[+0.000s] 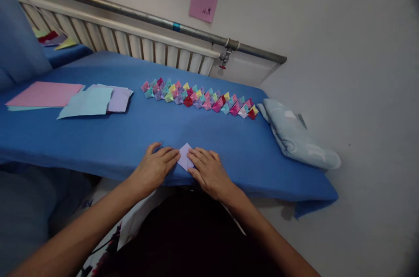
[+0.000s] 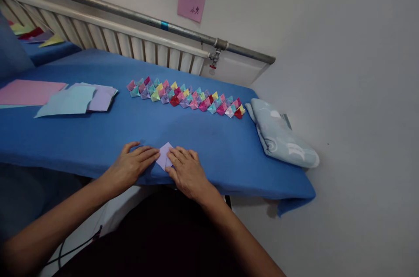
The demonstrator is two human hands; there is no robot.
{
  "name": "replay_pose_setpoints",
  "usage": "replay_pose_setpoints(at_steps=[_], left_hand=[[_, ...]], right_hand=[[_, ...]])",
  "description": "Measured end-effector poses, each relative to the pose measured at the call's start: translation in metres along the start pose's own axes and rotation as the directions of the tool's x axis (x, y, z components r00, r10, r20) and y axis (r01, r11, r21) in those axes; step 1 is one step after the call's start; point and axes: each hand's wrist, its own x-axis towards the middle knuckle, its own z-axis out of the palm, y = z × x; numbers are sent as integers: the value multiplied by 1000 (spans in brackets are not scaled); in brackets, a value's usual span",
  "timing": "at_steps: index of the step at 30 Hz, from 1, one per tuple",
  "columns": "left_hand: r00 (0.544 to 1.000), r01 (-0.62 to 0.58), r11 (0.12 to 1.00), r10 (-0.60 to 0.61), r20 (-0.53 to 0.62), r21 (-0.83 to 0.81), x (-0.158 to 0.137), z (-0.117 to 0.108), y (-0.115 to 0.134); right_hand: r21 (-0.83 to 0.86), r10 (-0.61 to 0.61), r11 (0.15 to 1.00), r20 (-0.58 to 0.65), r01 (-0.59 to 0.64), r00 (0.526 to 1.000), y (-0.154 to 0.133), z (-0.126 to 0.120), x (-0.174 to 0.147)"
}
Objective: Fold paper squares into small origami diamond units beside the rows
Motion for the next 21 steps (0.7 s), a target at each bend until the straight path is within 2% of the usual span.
replay_pose_setpoints(at_steps=[4,8,13,21], left_hand=[[999,40,999,-40,-21,12,0,-5,3],[1000,-6,999,5,-12,-50,8,-6,6],[1000,-8,997,8,-9,-71,9,-9,2],[996,77,982,-83,-28,-170,7,-12,-2]], right_hand=[[19,25,1000,-56,-24,998,2,-1,1],[20,15,1000,-91,-13,996,1,-5,6],[-4,5,1000,-76,-6,997,-4,-12,13],[-10,-33,999,-64,33,997,-5,-17,15]])
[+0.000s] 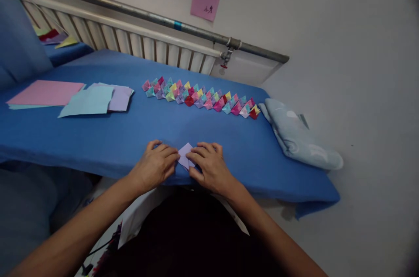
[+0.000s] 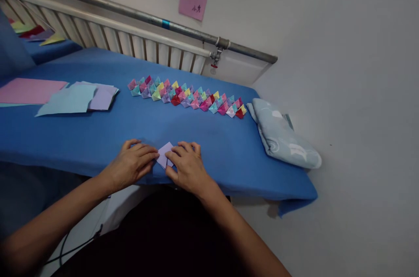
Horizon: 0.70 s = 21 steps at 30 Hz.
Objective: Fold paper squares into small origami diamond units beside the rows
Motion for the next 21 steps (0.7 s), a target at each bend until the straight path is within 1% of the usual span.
replay_pose_setpoints(at_steps=[4,7,14,18,21], left_hand=[[1000,-5,1000,5,23,6,3,-1,0],[1000,-3,1000,3,25,3,3,-1,0],[999,48,997,-49,-21,-53,5,3,-4],[998,55,998,-56,-32,-43,5,7,-5],[996,65,997,-67,-55,-39,5,10,-5]], right_hand=[[3,-6,1000,-7,6,1000,1,1,2],[7,20,1000,-33,-20,999,1,7,5],[104,119,989,-99,-109,988,4,18,8],[187,151,974,-110,-129,982,8,23,6],[201,161,970,-109,-137,981,10,25,6]])
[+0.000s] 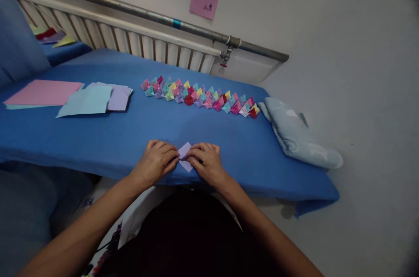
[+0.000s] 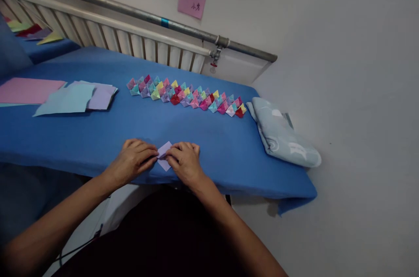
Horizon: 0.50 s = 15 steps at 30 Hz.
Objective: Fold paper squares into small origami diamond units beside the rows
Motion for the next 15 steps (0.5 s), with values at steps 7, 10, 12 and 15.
replay_pose_setpoints(at_steps=[7,10,12,15], left_hand=[[998,45,999,-44,-41,6,1,4,3],[995,86,996,-88,-39,-34,2,5,3],[990,136,990,-138,-39,-48,3,6,3],[978,205,978,-206,-24,-45,5,7,3]], right_hand=[[19,45,999,5,-45,999,-2,1,3],[39,75,996,-12,-74,997,-4,1,3],[51,101,994,-18,-100,995,-5,2,4],[45,148,988,-32,-147,988,-7,4,4]])
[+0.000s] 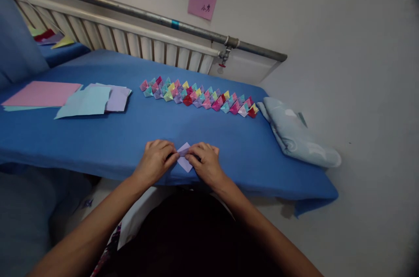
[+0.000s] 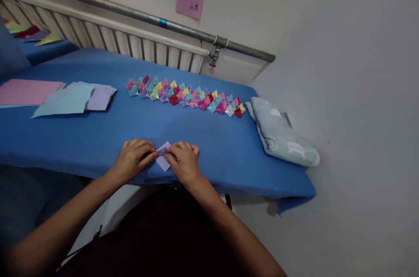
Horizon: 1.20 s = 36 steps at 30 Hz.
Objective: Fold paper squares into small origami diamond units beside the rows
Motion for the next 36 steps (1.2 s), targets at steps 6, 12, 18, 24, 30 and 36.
replay_pose_setpoints(at_steps=[6,12,18,24,30,36], left_hand=[[996,86,995,-86,17,48,3,4,3],[984,163,983,-169,64,85,9,3,10],[956,240,963,-256,143,123,17,-3,16],[950,255,957,-275,149,142,18,-3,19],[947,260,951,-285,149,166,18,-3,21],[942,282,943,-307,134,173,16,-3,19]], right_hand=[[-22,47,999,-31,-48,998,-3,4,2],[-69,39,997,-62,-43,997,-6,5,0],[-101,33,994,-77,-41,996,-7,7,0],[-100,-23,995,-77,15,997,-5,8,-3],[-118,-83,990,-71,75,994,-3,8,-5],[-167,-122,979,-35,115,992,-5,4,-11]])
